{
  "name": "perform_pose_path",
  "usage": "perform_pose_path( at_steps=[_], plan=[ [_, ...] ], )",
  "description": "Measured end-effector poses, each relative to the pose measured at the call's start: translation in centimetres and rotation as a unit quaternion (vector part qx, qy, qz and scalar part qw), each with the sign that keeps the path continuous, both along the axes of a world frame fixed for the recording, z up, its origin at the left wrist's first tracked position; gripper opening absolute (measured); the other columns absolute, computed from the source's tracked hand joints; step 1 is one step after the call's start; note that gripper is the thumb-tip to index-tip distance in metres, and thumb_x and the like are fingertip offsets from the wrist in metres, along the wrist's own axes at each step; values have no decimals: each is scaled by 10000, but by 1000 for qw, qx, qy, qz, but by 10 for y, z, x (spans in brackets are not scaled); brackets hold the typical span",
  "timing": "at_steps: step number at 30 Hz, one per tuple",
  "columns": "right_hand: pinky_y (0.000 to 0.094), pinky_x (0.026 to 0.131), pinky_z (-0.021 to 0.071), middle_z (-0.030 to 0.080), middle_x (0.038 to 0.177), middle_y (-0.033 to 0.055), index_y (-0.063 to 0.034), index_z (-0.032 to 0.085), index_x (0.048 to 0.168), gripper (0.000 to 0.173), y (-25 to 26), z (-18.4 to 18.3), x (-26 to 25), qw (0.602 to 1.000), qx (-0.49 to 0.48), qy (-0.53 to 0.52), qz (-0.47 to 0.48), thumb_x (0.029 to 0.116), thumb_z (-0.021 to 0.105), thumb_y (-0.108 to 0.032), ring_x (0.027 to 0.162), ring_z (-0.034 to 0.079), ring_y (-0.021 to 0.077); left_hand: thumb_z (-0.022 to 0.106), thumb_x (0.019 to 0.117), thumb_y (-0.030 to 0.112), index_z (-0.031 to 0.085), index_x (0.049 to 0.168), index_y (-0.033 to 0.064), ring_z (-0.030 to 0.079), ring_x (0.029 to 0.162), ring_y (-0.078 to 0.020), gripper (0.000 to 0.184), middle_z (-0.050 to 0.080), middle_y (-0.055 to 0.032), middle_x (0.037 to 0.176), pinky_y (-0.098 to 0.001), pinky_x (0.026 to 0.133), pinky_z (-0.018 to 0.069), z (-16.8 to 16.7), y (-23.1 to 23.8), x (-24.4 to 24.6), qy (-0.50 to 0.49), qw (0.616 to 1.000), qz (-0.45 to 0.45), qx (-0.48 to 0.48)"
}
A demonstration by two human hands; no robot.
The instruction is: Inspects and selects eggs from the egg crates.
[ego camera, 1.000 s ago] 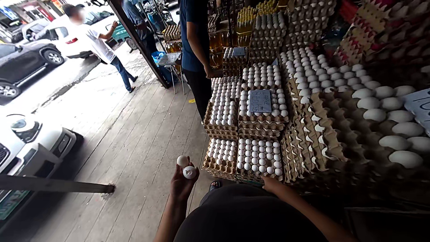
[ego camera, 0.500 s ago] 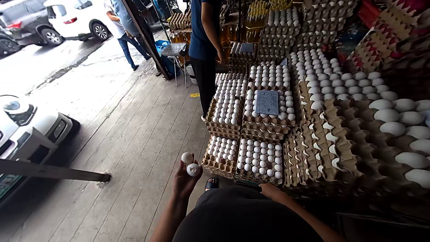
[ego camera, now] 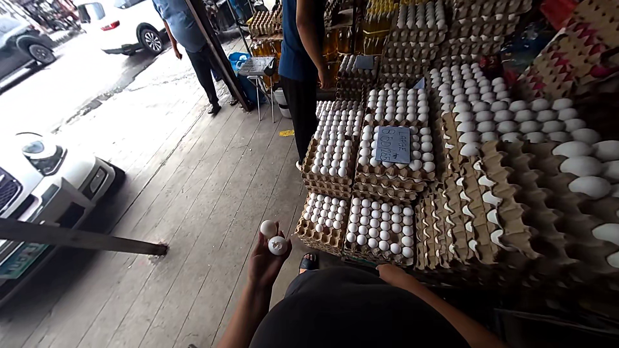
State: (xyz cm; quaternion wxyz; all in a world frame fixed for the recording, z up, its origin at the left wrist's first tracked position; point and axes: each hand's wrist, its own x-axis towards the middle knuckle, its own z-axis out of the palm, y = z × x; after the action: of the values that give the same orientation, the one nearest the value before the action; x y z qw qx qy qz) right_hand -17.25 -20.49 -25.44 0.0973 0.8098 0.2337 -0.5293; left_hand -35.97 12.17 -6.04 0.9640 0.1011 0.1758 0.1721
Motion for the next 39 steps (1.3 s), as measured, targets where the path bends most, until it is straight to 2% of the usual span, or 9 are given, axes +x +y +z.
perform_pose_path(
  at_steps=[6,12,17,22,31,34,35,37,39],
  plan=[
    [618,1086,458,599,1424,241,0,599,1389,447,-2,1,-3,1000,-10,12,-4,1019,567,-250,1355,561,395,387,1083,431,612,1295,61,726,925,-290,482,706,-178,1063,-423,803,614,-2,-1,0,-27,999,-14,15],
    [605,1134,403,549,1453,300,107,553,1386,448,3,78,-11,998,21,37,-43,1058,530,-197,1384,516,436,413,1078,409,635,1270,72,731,948,-276,447,717,-159,1092,-428,831,615,4,-6,7,-30,999,-20,27],
    [621,1084,448,591,1415,272,57,612,1340,428,-6,31,-7,998,2,21,-52,1023,574,-228,1352,554,414,476,1057,391,633,1289,75,724,1001,-276,422,707,-165,1146,-417,862,606,5,-5,14,-53,997,-45,20],
    [612,1092,445,591,1414,271,78,633,1295,430,-16,22,-6,998,-3,30,-58,1021,572,-248,1356,551,410,459,1066,392,635,1280,80,723,1022,-288,417,705,-167,1164,-435,875,606,9,-11,22,-48,997,-54,17],
    [557,1193,329,489,1511,304,125,510,1418,446,-18,102,-15,996,10,51,-72,1085,486,-172,1446,454,413,483,1050,393,617,1309,58,723,996,-272,444,709,-164,1120,-419,878,598,5,-18,27,-50,996,-76,17],
    [605,1018,499,650,1268,335,154,660,1172,367,-18,82,-6,998,27,33,-40,998,602,-163,1231,633,444,454,1064,391,619,1296,61,723,985,-273,436,708,-166,1116,-419,869,600,6,-20,27,-44,997,-69,13],
    [602,1010,506,655,1250,346,170,659,1158,366,-17,96,-7,998,33,34,-35,996,599,-152,1214,642,450,451,1065,390,621,1295,62,726,981,-277,434,711,-167,1113,-424,866,603,6,-21,27,-40,997,-66,12],
    [552,1173,353,531,1451,330,167,541,1352,411,-11,137,-16,997,1,49,-64,1076,497,-134,1397,503,423,451,1066,395,625,1291,61,729,976,-277,439,713,-162,1105,-426,870,605,6,-23,27,-37,997,-67,15],
    [583,1111,421,595,1376,324,146,610,1283,409,-22,88,-14,998,12,24,-54,1047,561,-184,1325,569,433,455,1064,398,627,1287,56,725,976,-279,443,710,-165,1101,-429,873,601,5,-23,27,-44,996,-73,16]
  ],
)
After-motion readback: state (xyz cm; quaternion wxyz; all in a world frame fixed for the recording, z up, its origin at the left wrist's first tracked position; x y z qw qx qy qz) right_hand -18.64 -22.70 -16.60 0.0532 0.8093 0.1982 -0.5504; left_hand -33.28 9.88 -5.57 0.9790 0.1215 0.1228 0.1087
